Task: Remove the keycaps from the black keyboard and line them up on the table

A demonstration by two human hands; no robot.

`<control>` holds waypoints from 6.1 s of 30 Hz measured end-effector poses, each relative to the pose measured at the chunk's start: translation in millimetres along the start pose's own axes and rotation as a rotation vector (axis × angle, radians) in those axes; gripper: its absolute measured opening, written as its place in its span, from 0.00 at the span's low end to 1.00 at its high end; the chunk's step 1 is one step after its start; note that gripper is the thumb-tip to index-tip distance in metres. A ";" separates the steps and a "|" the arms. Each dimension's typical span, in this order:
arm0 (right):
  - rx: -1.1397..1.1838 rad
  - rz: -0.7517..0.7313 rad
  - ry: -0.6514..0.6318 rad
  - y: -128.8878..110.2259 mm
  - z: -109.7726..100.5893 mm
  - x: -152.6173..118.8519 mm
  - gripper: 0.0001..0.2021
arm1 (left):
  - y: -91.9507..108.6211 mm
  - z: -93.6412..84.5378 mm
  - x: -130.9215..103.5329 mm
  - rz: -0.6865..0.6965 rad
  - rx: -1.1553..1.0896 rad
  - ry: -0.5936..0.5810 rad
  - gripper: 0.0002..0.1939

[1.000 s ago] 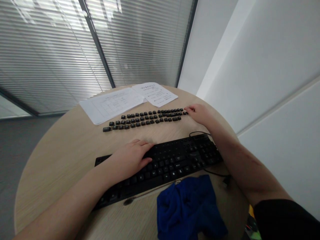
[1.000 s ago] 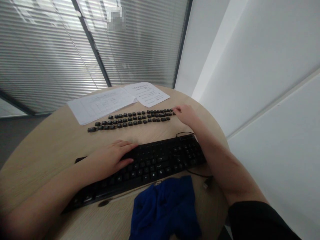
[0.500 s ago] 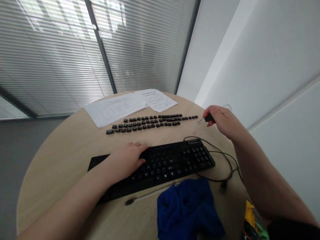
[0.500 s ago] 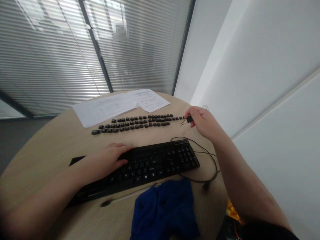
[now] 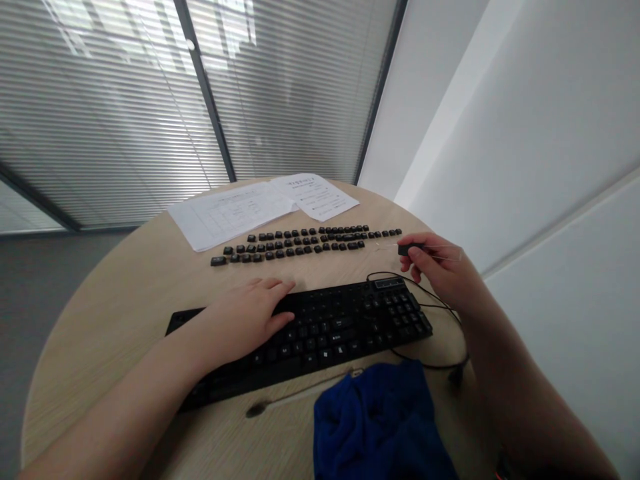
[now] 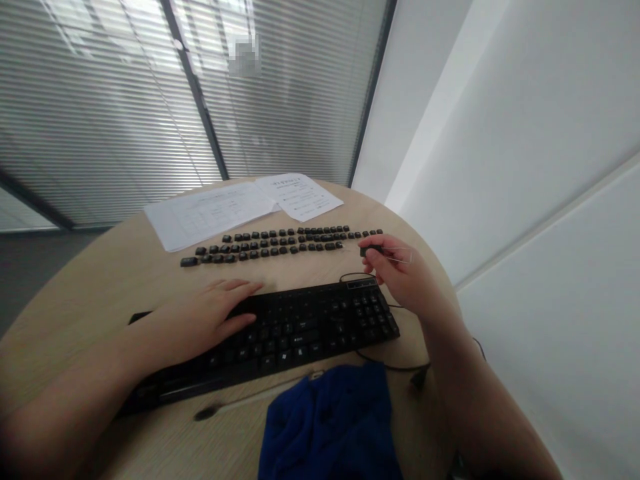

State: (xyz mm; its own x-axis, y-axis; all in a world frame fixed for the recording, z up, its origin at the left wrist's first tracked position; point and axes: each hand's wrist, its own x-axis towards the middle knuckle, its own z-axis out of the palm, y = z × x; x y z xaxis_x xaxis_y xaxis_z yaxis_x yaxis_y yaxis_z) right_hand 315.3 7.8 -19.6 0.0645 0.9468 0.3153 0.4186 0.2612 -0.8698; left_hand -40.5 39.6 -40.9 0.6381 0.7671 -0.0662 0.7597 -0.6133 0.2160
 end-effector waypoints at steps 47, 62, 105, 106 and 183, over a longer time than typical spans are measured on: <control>-0.499 0.013 -0.325 -15.2 27.9 -24.1 0.14 | 11.3 11.2 11.2 0.156 -0.074 -0.047 0.27; -0.531 -0.015 -0.327 -16.9 32.6 -26.6 0.14 | 10.6 15.4 12.9 0.146 -0.094 -0.045 0.27; -0.685 -0.020 -0.429 -20.6 46.0 -28.8 0.12 | 14.0 9.7 13.6 0.131 -0.107 -0.048 0.25; -0.681 -0.023 -0.434 -21.1 45.4 -29.0 0.11 | 13.7 10.0 13.8 0.128 -0.100 -0.047 0.26; 0.322 -0.367 -0.343 -29.8 67.3 -61.9 0.12 | 42.0 -13.1 4.3 0.093 -1.174 -0.089 0.11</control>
State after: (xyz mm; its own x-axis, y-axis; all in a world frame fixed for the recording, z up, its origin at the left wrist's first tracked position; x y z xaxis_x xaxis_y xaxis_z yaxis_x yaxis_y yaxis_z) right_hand 237.8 -45.9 -38.7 -0.3516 0.7763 0.5232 0.0586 0.5760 -0.8153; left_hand -7.4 19.6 -19.4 0.7267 0.6843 -0.0600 0.1586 -0.0821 0.9839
